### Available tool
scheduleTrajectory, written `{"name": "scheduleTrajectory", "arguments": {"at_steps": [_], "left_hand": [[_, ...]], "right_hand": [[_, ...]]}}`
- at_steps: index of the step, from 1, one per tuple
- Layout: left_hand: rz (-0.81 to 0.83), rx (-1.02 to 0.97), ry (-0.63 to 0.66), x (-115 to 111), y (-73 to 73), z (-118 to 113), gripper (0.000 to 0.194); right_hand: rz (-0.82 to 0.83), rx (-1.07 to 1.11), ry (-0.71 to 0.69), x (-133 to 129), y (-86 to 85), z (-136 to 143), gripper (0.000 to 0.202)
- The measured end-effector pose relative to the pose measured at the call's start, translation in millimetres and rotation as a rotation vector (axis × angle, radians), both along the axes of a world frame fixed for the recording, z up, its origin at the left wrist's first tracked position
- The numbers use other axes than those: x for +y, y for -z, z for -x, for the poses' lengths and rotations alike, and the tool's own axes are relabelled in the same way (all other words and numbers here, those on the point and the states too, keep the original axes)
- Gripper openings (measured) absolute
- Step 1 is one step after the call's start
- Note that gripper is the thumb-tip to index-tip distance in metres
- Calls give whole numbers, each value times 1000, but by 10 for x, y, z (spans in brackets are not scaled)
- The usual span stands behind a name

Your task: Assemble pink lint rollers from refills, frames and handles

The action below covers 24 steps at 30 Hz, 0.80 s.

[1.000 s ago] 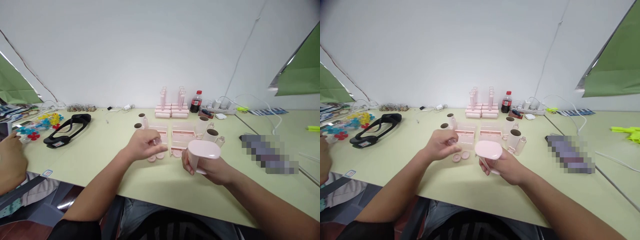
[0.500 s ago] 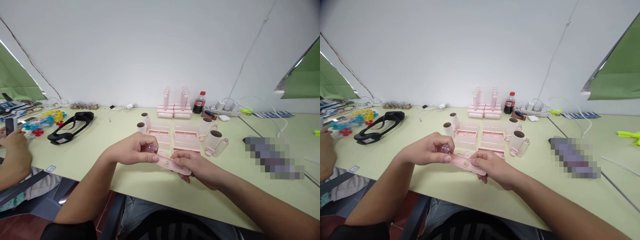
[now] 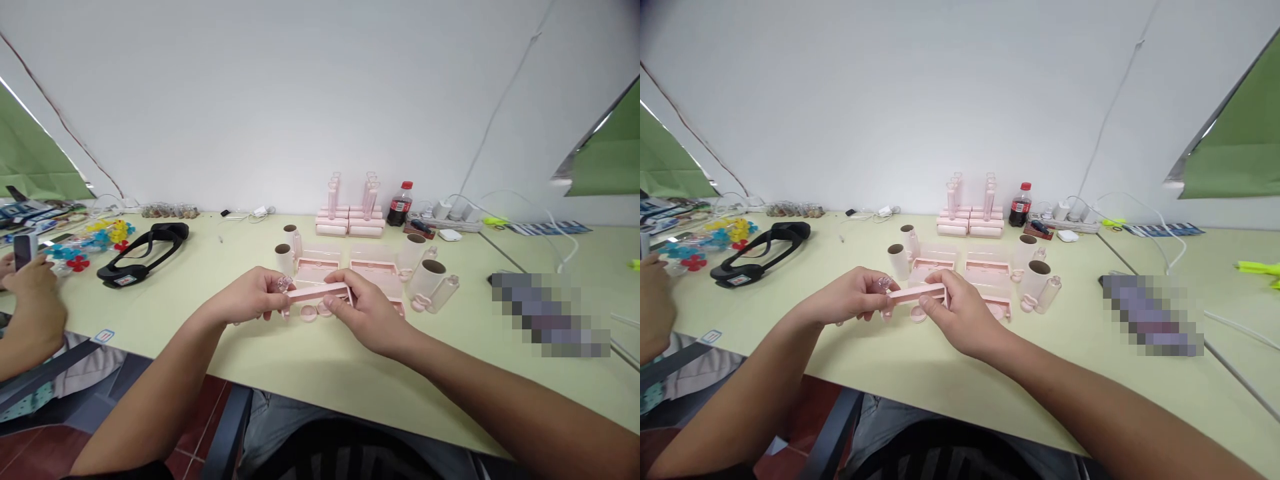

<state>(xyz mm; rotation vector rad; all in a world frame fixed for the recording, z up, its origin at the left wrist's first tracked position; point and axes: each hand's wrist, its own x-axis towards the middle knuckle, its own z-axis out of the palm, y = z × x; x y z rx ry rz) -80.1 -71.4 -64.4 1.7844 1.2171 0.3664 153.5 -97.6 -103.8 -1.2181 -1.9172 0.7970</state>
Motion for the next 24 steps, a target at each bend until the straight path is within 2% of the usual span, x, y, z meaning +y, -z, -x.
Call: {"name": "scheduleTrajectory", "arguments": {"at_steps": [3,6,8,9,10,11,13,15,18,24], "left_hand": [[-96,56,-12,33,87,77,17],[-152,122,-52,82,156,164,18],[-168,139,-67,122,192,194,19],[-175,142,-66,144,210,196,19],[-181,143,-60,167,228,188,20],[-188,142,-51,189,247,172,20],[-202,153,-34,228,279,121,20],[-227,188,-20,256,299,60,18],[-296,268,7,273,305,-23,16],[-340,363,35,276,314,-100,14]], "right_hand": [[-82,55,46,-47,53,-13,42],[-442,131,105,-187,141,-66,29],[-658,88,-79,-302,227,-77,24],[-682,30,-216,-355,280,-66,25],[-651,-62,-326,-399,336,-46,25],[-581,-191,-377,-432,394,-19,29],[-407,-445,-403,-464,497,48,51],[-242,-606,-404,-458,561,110,73],[-97,-688,-400,-420,575,176,87],[11,-720,-361,-388,528,265,96]]}}
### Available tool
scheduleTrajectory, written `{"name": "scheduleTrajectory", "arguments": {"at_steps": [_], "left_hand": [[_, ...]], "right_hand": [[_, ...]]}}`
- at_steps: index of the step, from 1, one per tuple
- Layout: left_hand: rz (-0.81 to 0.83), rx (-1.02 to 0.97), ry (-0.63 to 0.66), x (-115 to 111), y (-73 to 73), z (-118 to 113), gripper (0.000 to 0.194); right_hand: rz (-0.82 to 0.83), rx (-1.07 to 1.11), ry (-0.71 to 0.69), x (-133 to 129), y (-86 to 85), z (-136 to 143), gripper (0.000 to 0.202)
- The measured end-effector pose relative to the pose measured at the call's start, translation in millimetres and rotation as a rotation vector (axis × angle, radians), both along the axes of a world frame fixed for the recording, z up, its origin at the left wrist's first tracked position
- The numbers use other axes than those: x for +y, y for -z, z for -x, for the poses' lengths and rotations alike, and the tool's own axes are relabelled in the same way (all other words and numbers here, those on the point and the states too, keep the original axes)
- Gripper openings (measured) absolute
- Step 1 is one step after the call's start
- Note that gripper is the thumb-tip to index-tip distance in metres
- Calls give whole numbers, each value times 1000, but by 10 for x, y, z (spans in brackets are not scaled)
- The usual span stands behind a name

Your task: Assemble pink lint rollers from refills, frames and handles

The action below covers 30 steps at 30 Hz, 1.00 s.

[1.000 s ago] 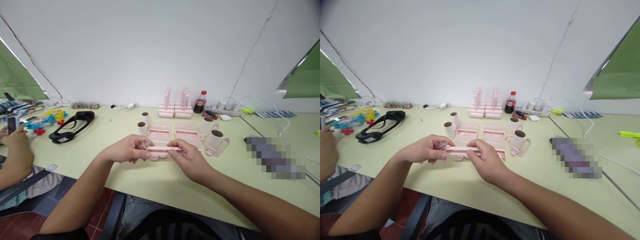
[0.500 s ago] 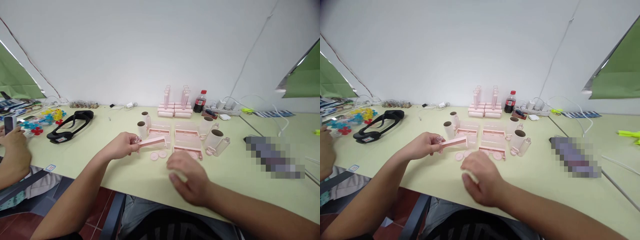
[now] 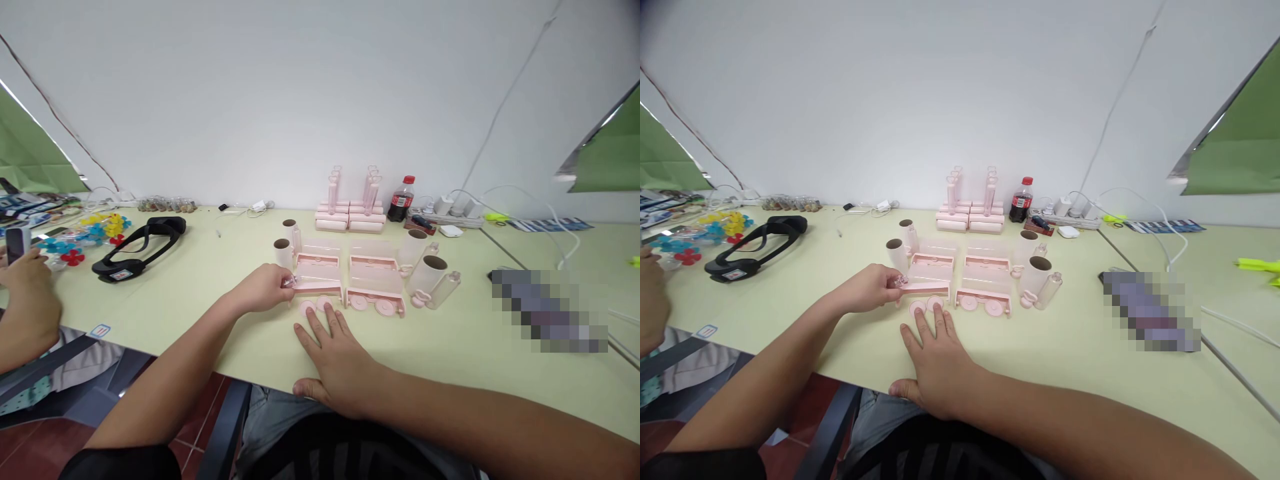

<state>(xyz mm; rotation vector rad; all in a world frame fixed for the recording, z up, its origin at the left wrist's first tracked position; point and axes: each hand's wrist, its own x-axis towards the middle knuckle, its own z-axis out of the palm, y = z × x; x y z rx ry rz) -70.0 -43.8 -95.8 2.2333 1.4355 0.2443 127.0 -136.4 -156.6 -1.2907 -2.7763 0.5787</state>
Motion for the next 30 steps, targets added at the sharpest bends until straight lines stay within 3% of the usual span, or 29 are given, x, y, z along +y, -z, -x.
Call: {"name": "scheduleTrajectory", "arguments": {"at_steps": [11,17,25,28,30], "left_hand": [[1,62,57,78,132,-62,11],[7,83,147,90,85,-37,13],[-100,169,224,116,65,4,21],[-162,191,210,129,104,-8,14],[-196,192,187,129,131,-18,20]], "right_hand": [[45,-34,15,-160,71,111,108],[31,-80,99,-142,128,278,114],[47,-103,180,-58,85,461,113],[34,-105,195,-54,91,483,112],[10,-105,196,-58,115,492,112]]}}
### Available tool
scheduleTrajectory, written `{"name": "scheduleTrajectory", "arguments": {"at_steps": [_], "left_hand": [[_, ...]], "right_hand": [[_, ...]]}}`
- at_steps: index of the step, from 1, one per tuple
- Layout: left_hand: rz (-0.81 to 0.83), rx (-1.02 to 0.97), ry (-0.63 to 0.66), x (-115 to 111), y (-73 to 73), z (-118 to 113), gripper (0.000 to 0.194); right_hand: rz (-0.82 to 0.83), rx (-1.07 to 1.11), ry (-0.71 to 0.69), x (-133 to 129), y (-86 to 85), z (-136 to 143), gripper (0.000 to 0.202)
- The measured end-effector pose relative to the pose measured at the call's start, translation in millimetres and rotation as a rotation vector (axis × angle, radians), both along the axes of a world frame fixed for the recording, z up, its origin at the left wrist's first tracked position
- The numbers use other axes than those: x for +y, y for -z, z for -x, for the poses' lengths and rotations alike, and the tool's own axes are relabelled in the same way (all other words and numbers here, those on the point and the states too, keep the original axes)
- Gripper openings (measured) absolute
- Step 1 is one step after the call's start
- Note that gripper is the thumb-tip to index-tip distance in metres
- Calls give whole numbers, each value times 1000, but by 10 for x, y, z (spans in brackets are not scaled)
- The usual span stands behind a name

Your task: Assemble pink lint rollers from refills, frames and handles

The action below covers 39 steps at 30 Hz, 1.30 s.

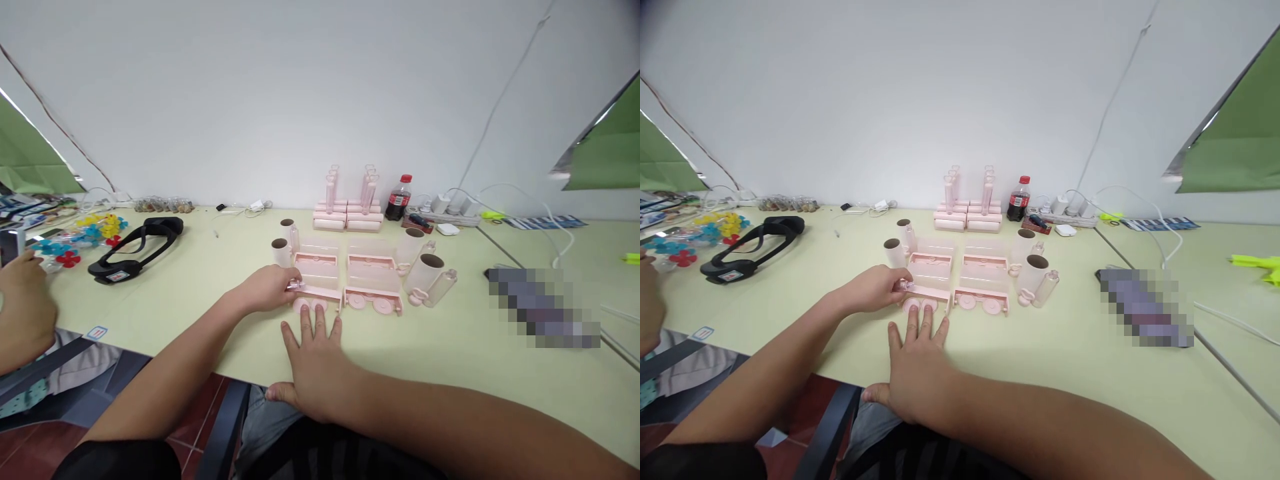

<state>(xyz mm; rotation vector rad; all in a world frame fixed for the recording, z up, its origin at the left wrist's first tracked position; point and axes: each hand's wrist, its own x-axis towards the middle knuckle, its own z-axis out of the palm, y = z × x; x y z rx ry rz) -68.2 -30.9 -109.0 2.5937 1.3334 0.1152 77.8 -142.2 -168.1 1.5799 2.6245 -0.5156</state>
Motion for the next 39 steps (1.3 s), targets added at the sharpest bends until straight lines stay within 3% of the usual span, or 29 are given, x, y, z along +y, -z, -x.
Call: {"name": "scheduleTrajectory", "arguments": {"at_steps": [4,8,16,23,39], "left_hand": [[-20,0,-29,-8,36,-20,15],[-38,34,-70,-2,61,-36,27],[-47,11,-59,3,105,-24,23],[-44,-4,-13,31,148,2,10],[-92,16,-3,65,130,13,17]], "right_hand": [[-14,3,4,-16,49,10,111],[-31,9,9,-35,57,3,108],[-20,10,16,-23,46,-7,110],[37,-25,64,112,-56,62,109],[124,-139,152,344,-279,140,103]]}}
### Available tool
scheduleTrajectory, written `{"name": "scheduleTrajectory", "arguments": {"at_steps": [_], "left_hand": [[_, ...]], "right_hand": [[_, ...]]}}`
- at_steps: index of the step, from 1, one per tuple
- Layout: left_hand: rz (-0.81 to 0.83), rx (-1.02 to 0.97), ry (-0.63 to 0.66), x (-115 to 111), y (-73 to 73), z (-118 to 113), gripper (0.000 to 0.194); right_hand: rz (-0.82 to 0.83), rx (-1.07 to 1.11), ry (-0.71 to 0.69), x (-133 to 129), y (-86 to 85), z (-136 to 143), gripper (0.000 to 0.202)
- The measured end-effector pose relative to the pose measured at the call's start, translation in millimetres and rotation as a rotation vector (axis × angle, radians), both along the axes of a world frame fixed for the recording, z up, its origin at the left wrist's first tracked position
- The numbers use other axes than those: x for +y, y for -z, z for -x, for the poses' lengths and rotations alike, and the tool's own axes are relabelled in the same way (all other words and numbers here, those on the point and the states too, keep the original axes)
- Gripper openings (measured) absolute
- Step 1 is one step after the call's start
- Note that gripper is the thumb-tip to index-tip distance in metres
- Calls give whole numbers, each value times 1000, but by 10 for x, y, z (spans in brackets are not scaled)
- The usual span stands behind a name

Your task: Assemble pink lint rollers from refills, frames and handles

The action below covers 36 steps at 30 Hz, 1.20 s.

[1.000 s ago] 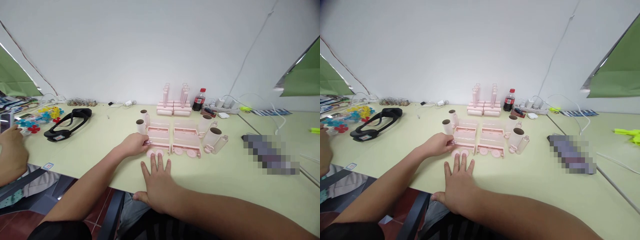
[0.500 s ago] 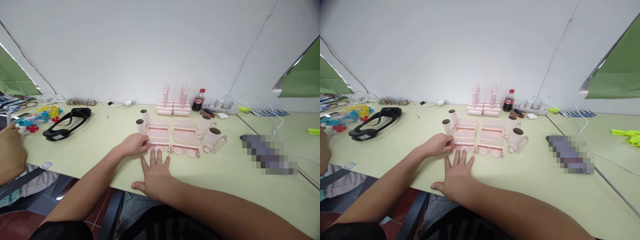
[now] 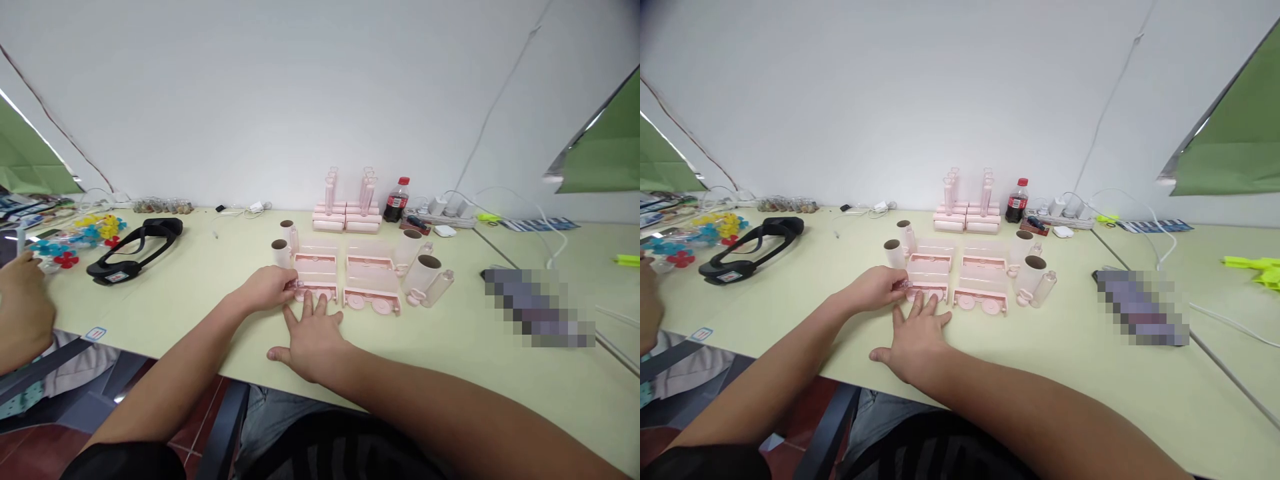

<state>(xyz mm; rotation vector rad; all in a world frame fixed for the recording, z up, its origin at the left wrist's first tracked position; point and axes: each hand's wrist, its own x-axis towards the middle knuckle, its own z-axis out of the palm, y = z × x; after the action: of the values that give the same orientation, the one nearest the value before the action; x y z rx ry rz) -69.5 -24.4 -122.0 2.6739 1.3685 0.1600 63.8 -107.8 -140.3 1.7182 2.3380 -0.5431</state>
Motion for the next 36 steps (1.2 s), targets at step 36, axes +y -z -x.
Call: {"name": "scheduleTrajectory", "arguments": {"at_steps": [36], "left_hand": [[715,-1467,66,-139,-157,-583,54]], "right_hand": [[-511,893,-329,218,-119,-913,56]]}}
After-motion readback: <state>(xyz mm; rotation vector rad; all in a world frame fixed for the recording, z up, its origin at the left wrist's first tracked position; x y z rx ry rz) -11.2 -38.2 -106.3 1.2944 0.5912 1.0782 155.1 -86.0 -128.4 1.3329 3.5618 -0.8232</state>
